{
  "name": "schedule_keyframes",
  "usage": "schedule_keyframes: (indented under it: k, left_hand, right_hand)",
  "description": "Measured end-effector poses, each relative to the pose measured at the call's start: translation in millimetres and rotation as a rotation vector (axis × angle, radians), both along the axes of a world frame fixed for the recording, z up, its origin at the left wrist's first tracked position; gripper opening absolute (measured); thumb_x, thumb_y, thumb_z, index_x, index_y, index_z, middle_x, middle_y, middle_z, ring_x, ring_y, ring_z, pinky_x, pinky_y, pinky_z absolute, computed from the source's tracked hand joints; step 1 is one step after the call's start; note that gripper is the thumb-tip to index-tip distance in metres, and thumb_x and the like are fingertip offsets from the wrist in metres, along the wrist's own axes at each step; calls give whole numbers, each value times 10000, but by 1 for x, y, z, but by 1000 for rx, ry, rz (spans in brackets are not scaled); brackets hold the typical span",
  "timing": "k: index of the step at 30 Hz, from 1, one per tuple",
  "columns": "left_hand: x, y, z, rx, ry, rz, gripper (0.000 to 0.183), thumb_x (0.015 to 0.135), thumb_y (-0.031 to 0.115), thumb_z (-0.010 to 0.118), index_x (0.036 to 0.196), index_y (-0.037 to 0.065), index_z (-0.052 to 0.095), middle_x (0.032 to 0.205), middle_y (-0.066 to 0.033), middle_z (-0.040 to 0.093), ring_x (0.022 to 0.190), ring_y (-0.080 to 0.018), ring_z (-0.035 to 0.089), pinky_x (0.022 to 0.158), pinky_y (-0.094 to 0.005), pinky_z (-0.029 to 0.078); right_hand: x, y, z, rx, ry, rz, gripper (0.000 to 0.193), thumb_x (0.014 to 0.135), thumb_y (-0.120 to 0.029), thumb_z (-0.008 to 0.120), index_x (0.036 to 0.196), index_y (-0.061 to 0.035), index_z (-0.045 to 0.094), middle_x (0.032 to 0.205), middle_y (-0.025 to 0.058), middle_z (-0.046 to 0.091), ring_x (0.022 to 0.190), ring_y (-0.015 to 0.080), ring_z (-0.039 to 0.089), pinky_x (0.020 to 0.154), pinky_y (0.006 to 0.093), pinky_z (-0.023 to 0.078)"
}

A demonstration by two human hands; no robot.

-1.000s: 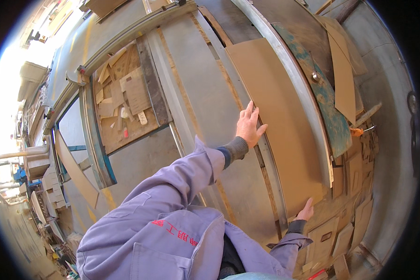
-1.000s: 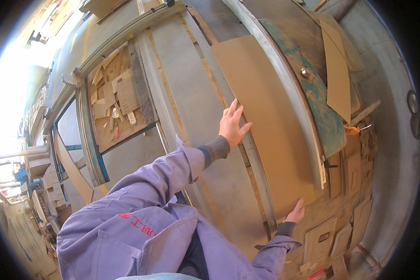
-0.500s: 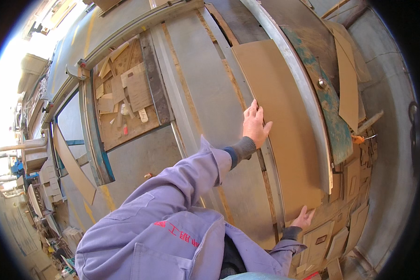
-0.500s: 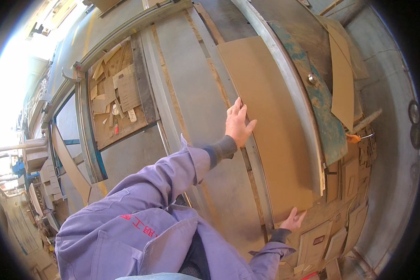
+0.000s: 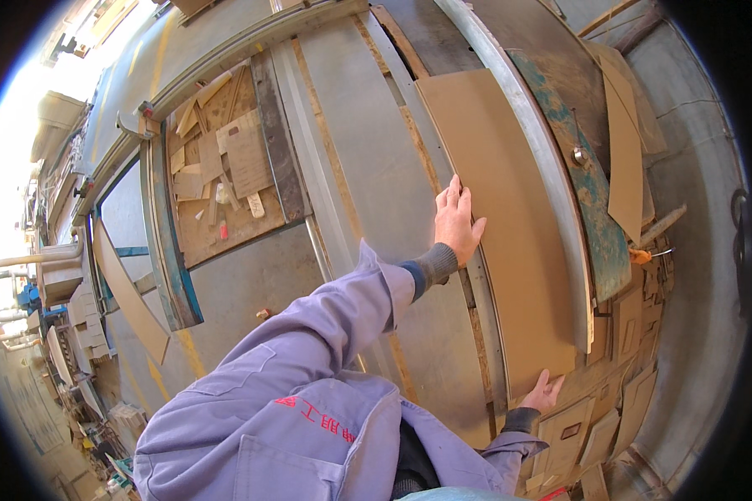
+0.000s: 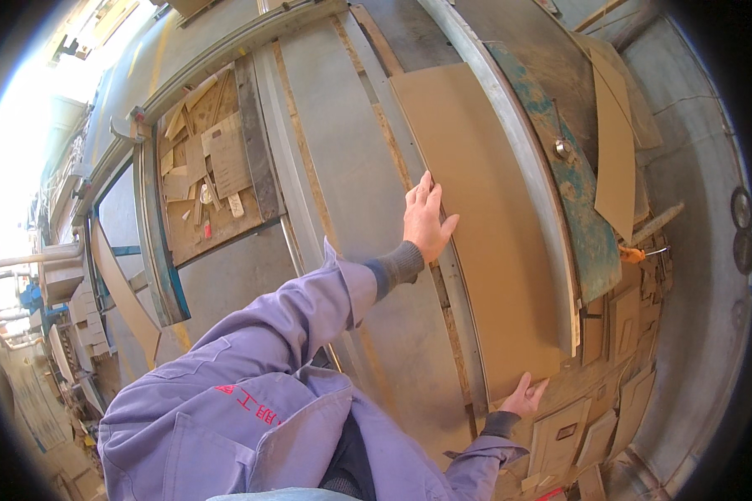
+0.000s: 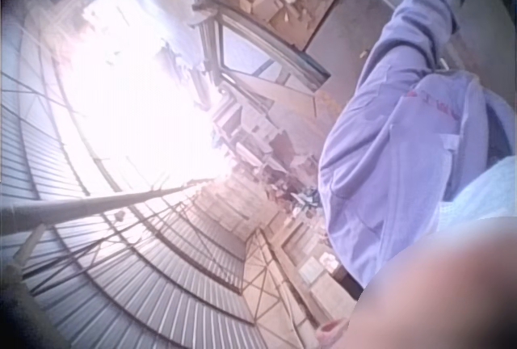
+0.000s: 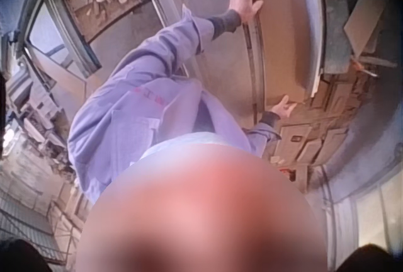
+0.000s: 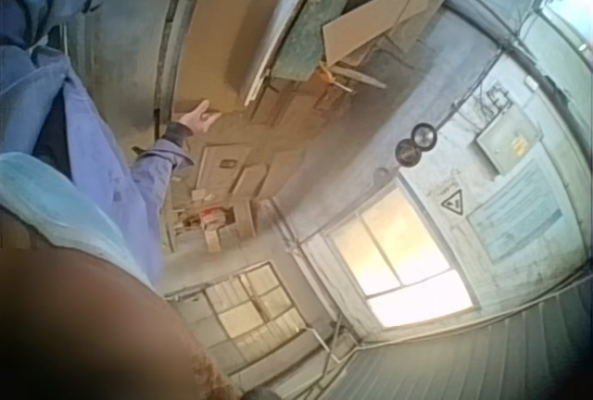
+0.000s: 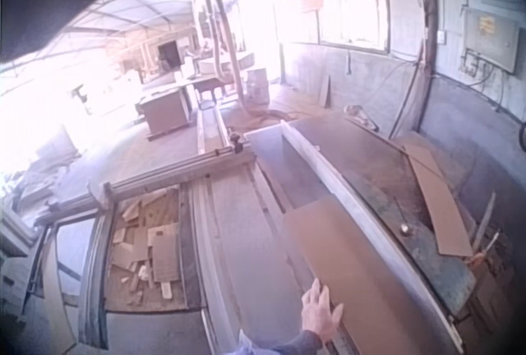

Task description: The person picks up a large cardboard sheet, walks to a cutting machine, and feeds it through to trim the edges. They then handle a smaller cut piece, aligning it on the machine and pushing it through again. The person repeats this process with additional pieces, moving them between the machine and nearby surfaces.

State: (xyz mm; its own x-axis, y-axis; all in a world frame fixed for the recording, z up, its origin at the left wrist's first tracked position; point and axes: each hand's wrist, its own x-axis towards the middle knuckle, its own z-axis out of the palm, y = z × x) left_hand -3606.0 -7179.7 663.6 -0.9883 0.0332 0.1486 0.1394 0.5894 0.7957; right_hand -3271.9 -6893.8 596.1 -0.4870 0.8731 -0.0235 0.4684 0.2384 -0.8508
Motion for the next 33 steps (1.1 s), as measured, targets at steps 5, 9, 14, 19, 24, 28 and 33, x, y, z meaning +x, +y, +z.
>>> schedule_keyframes:
  k: [5, 9, 14, 19, 24, 28, 33]
  left_hand:
    - [-4, -1, 0, -11, -3, 15, 689, 776, 157, 752, 1344, -88, 448, 1542, -229, 264, 1355, -403, 316, 1106, -434, 356]
    - [-7, -2, 0, -15, -6, 24, 698, 770, 162, 761, 1342, -89, 450, 1542, -227, 266, 1359, -397, 318, 1111, -429, 353]
    - [-12, -5, 0, -17, -29, 31, 701, 770, 172, 767, 1340, -87, 453, 1546, -221, 263, 1368, -387, 312, 1114, -426, 352]
    - [-14, -5, 0, -27, -62, 29, 705, 772, 180, 768, 1343, -86, 451, 1549, -219, 259, 1375, -384, 304, 1114, -424, 354]
    - [-16, -7, 0, -13, -26, 31, 711, 771, 180, 769, 1346, -86, 446, 1550, -220, 260, 1375, -388, 303, 1114, -429, 353]
    - [-20, -8, 0, 3, -20, 37, 717, 768, 179, 771, 1349, -83, 444, 1548, -222, 265, 1374, -392, 303, 1115, -433, 351]
    - [-23, -8, 1, 7, -45, 42, 716, 763, 174, 773, 1344, -90, 449, 1542, -224, 277, 1371, -394, 307, 1116, -430, 350]
  right_hand:
    - [-5, 0, -2, 28, -19, -35, 618, 906, -203, 713, 1425, 13, 459, 932, 28, 666, 850, 104, 570, 796, 262, 474]
    - [-5, 7, -10, 22, -80, -29, 601, 908, -183, 705, 1424, 8, 463, 1092, 99, 697, 949, 137, 606, 873, 286, 479]
    - [-15, 1, -8, 75, 65, -5, 622, 913, -173, 704, 1431, 39, 435, 864, -6, 559, 760, 81, 485, 697, 235, 425]
    - [-24, -15, 12, 54, 69, -18, 632, 918, -170, 700, 1434, 59, 417, 698, -74, 418, 630, 42, 371, 574, 217, 366]
    - [-23, -14, 15, 40, -15, -26, 628, 919, -158, 695, 1433, 66, 412, 686, -80, 416, 614, 35, 360, 553, 211, 348]
    - [-27, -11, 5, 54, 69, -26, 621, 892, -151, 724, 1418, 38, 453, 701, -77, 276, 633, 62, 294, 550, 232, 311]
    - [-30, -12, 8, 24, 1, -69, 610, 889, -151, 728, 1410, 30, 468, 696, -77, 308, 635, 64, 313, 554, 231, 322]
